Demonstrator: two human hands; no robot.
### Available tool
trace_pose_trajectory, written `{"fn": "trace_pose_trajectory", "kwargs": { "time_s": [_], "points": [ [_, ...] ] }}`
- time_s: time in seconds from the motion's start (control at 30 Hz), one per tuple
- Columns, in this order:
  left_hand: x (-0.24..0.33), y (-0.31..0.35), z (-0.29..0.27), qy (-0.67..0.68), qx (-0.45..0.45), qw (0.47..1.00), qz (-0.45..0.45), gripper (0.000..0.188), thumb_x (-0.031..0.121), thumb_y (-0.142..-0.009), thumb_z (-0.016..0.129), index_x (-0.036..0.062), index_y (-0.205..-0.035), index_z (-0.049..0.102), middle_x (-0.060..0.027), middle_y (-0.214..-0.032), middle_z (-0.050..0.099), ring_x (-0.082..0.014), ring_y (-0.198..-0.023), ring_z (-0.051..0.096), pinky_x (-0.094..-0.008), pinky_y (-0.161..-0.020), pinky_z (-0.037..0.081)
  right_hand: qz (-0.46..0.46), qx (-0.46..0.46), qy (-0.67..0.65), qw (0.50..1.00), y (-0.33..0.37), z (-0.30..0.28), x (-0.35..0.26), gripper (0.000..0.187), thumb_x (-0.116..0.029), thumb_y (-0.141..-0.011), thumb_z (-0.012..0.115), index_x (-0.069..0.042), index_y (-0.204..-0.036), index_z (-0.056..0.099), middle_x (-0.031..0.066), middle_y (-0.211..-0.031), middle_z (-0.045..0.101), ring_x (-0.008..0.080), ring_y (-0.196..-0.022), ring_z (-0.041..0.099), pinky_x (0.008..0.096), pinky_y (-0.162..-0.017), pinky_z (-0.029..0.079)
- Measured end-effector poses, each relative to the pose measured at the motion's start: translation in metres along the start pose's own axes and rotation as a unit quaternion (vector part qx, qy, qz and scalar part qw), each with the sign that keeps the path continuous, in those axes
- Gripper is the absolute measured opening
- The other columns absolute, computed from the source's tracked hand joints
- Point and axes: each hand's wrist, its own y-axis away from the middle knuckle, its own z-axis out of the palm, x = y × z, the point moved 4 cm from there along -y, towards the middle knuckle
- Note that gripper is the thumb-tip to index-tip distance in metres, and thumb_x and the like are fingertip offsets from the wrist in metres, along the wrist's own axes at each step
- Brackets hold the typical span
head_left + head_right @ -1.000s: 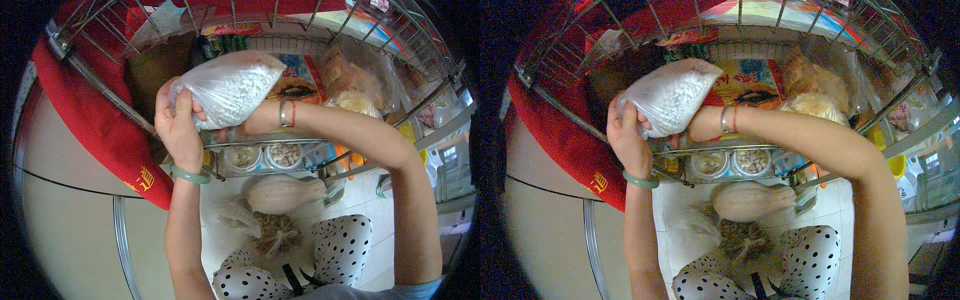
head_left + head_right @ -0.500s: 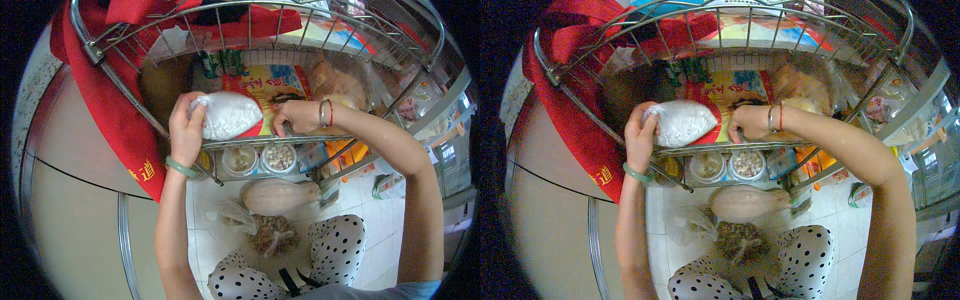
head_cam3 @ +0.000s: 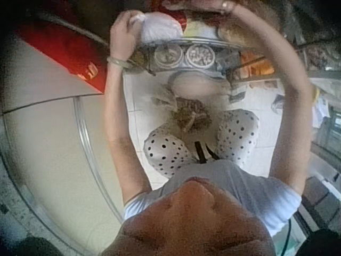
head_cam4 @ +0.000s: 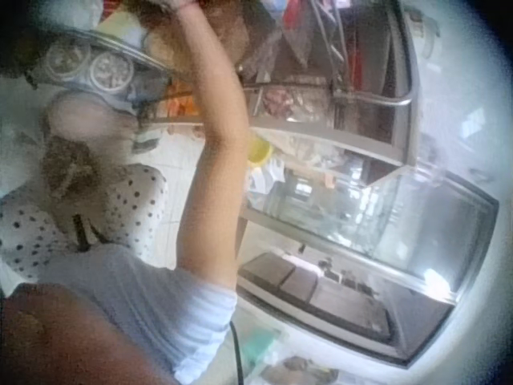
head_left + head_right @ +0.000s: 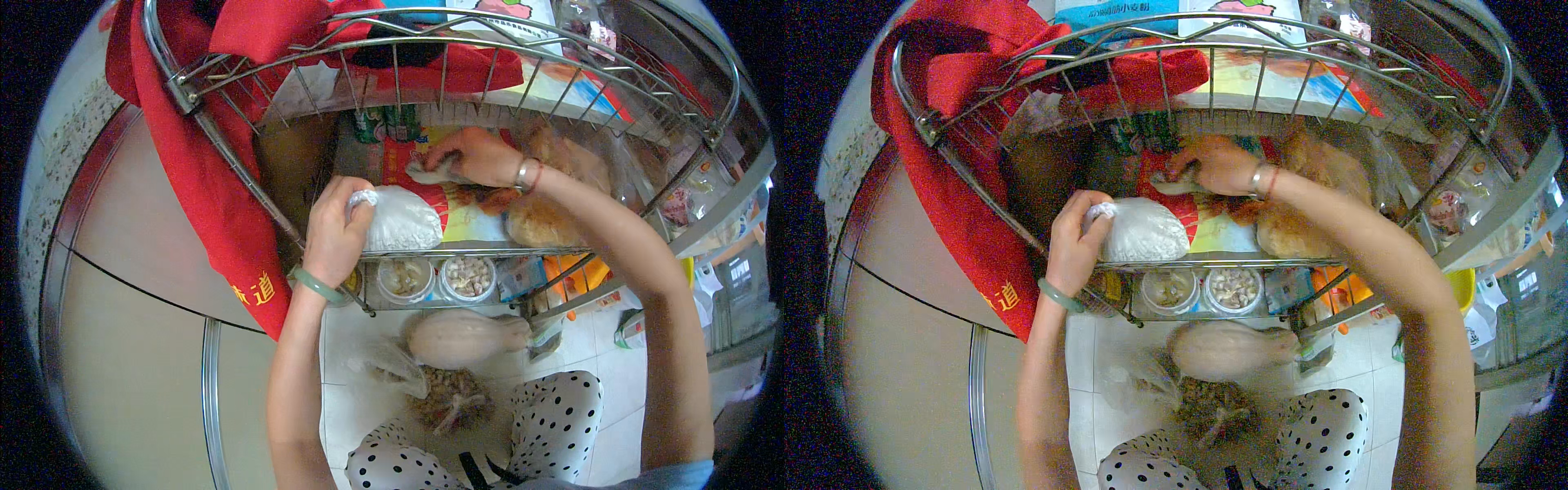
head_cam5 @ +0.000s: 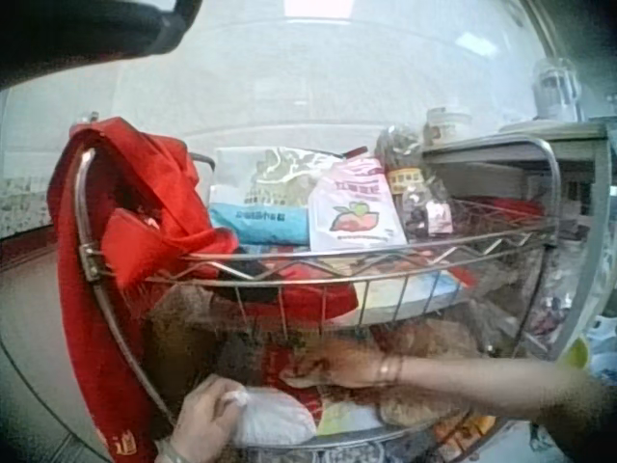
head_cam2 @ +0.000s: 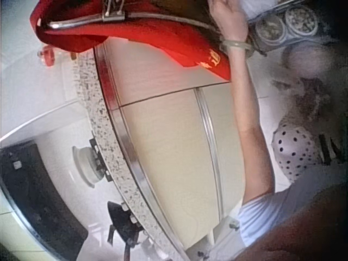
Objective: The person picks up a bag of nuts from the floor, walks to the kitchen, and opens the bag. They then move to a metal storage rack, where they rearrange various food items, including bread and packaged goods, before placing the opened bag of nuts on the floor.
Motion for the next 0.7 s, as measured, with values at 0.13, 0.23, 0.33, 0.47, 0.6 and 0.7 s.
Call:
{"fn": "trace_pose_trajectory", "kwargs": {
  "time_s": [0.13,0.23,0.33,0.47,0.6,0.7],
  "points": [
    [0.018,0.005,0.008,-0.166,0.040,0.983,0.066,0.010,0.011,-0.083,0.061,0.0058,-0.091,0.064,-0.0145,-0.083,0.063,-0.0335,-0.080,0.056,-0.0410,-0.074,0.045,0.006,0.030,0.027,0.999,-0.047,0.020,-0.006,0.034,0.005,-0.072,0.055,-0.009,-0.099,0.071,0.0124,-0.106,0.068,0.0295,-0.102,0.063,0.0375,-0.091,0.048],
    [0.021,0.011,0.010,-0.241,0.062,0.966,0.066,0.008,0.015,-0.081,0.065,0.0074,-0.084,0.066,-0.0134,-0.084,0.064,-0.0322,-0.077,0.056,-0.0399,-0.072,0.044,-0.033,0.058,0.001,0.998,-0.074,0.035,-0.005,0.035,0.006,-0.073,0.055,-0.010,-0.099,0.071,0.0143,-0.105,0.068,0.0321,-0.101,0.063,0.0391,-0.092,0.048],
    [0.022,0.009,0.009,-0.239,0.075,0.965,0.073,0.008,0.015,-0.079,0.068,0.0071,-0.077,0.066,-0.0108,-0.082,0.063,-0.0318,-0.076,0.055,-0.0394,-0.072,0.044,-0.078,0.040,0.016,0.996,-0.096,0.064,0.012,0.036,0.008,-0.072,0.053,-0.011,-0.096,0.072,0.0148,-0.101,0.069,0.0316,-0.099,0.063,0.0390,-0.093,0.048],
    [0.023,0.006,0.011,-0.245,0.078,0.962,0.089,0.009,0.012,-0.079,0.068,0.0058,-0.074,0.064,-0.0082,-0.081,0.062,-0.0315,-0.077,0.055,-0.0393,-0.073,0.045,-0.050,-0.031,0.026,0.998,-0.106,0.079,0.042,0.032,0.007,-0.069,0.053,-0.009,-0.089,0.072,0.0137,-0.097,0.069,0.0305,-0.095,0.064,0.0394,-0.088,0.049],
    [0.011,0.013,0.009,-0.235,0.048,0.969,0.052,0.011,0.013,-0.080,0.068,0.0054,-0.073,0.063,-0.0078,-0.082,0.062,-0.0303,-0.078,0.057,-0.0391,-0.071,0.047,-0.013,-0.112,0.013,0.994,-0.079,0.062,0.028,0.028,0.006,-0.065,0.053,-0.007,-0.081,0.071,0.0130,-0.092,0.068,0.0298,-0.089,0.064,0.0387,-0.082,0.049],
    [0.012,0.013,0.011,-0.233,0.053,0.970,0.043,0.011,0.014,-0.081,0.067,0.0058,-0.074,0.063,-0.0091,-0.082,0.062,-0.0318,-0.077,0.059,-0.0399,-0.071,0.047,-0.025,-0.140,0.085,0.986,-0.043,0.043,0.023,0.026,0.006,-0.062,0.052,-0.006,-0.077,0.070,0.0123,-0.088,0.068,0.0295,-0.087,0.063,0.0379,-0.079,0.049]
  ]
}}
